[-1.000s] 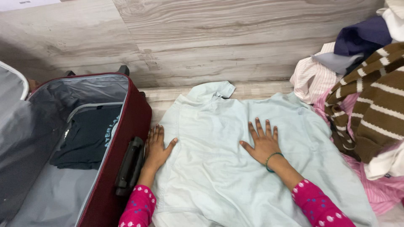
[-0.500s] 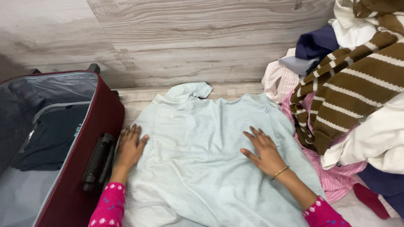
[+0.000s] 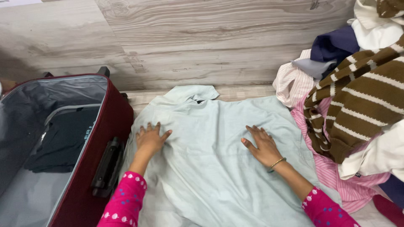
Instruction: The person folds a shirt on the floor next to a suitcase and a pile of other clothes.
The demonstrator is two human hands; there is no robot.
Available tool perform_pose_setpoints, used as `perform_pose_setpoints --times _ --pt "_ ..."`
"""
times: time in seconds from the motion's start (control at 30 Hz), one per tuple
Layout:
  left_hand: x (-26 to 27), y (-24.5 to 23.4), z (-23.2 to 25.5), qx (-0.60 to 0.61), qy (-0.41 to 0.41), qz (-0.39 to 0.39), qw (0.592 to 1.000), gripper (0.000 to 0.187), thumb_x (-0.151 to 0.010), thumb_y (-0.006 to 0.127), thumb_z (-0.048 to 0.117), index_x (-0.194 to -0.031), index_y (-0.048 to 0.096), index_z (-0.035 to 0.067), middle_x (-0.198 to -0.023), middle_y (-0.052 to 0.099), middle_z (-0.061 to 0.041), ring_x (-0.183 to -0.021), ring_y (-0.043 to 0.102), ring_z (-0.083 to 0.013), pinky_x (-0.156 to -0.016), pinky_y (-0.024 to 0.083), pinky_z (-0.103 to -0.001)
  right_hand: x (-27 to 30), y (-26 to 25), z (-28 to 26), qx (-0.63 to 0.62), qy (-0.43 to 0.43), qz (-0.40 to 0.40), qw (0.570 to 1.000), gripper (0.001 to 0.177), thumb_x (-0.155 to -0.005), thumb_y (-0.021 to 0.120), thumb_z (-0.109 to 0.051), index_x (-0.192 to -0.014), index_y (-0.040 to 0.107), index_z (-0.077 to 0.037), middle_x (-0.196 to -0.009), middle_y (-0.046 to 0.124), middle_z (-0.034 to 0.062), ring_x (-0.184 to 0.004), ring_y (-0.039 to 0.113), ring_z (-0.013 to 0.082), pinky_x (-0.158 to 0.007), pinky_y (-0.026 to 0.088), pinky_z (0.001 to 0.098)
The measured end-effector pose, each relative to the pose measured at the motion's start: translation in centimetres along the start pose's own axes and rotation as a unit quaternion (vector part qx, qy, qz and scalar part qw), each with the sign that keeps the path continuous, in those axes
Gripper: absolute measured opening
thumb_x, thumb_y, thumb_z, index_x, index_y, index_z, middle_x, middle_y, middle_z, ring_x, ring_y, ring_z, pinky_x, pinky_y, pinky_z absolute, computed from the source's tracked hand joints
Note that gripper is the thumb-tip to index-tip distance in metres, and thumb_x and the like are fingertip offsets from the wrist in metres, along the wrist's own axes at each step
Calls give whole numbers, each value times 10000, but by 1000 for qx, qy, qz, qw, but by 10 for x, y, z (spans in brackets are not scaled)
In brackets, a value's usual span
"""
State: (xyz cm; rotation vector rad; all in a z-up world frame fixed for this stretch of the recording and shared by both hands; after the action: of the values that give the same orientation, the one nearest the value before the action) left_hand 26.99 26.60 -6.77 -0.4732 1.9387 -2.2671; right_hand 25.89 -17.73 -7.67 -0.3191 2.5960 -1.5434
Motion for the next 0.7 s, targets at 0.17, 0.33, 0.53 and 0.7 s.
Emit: perform_pose_setpoints --times 0.17,0.33,0.53,0.7 --pt "21 10 43 22 116 134 984 841 -908 421 751 -1568 376 233 -1656 271 -78 -1531 161 -400 -1200 94 -625 -38 -17 44 171 76 -3 982 874 -896 317 -790 -1606 239 -287 -1697 80 110 -1544 28 388 -1202 24 617" --pt "-11 14 16 54 175 185 966 725 -928 459 675 -1525 468 264 -1619 405 -36 -1536 282 -348 -1249 149 -566 -51 -19 46 224 26 32 974 886 -899 315 -808 -1605 243 -276 -1685 103 123 -1538 52 384 -1201 28 611" --pt "29 -11 37 179 243 247 921 654 -1009 504 451 -1562 411 117 -1624 404 -127 -1522 344 -326 -1259 191 -513 -22 -37 23 72 -68 96 990 734 -966 436 -614 -1579 335 -223 -1678 242 109 -1551 180 332 -1236 129 548" --pt "158 1 89 216 412 153 872 697 -940 613 347 -1544 407 66 -1643 333 -159 -1546 234 -371 -1236 140 -545 128 -25 -11 64 -190 -81 976 865 -942 605 -570 -1634 266 -179 -1716 150 166 -1573 90 401 -1193 106 555"
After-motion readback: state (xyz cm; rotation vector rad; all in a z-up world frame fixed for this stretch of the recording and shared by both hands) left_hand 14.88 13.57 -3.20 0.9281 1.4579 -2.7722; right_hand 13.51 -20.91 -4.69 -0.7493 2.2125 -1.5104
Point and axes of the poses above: each hand's wrist, its own x-axis away from the middle knuckle, its own y-axis out of the palm, z = x × y, the point moved 3 cm from there along -x, towards the middle knuckle
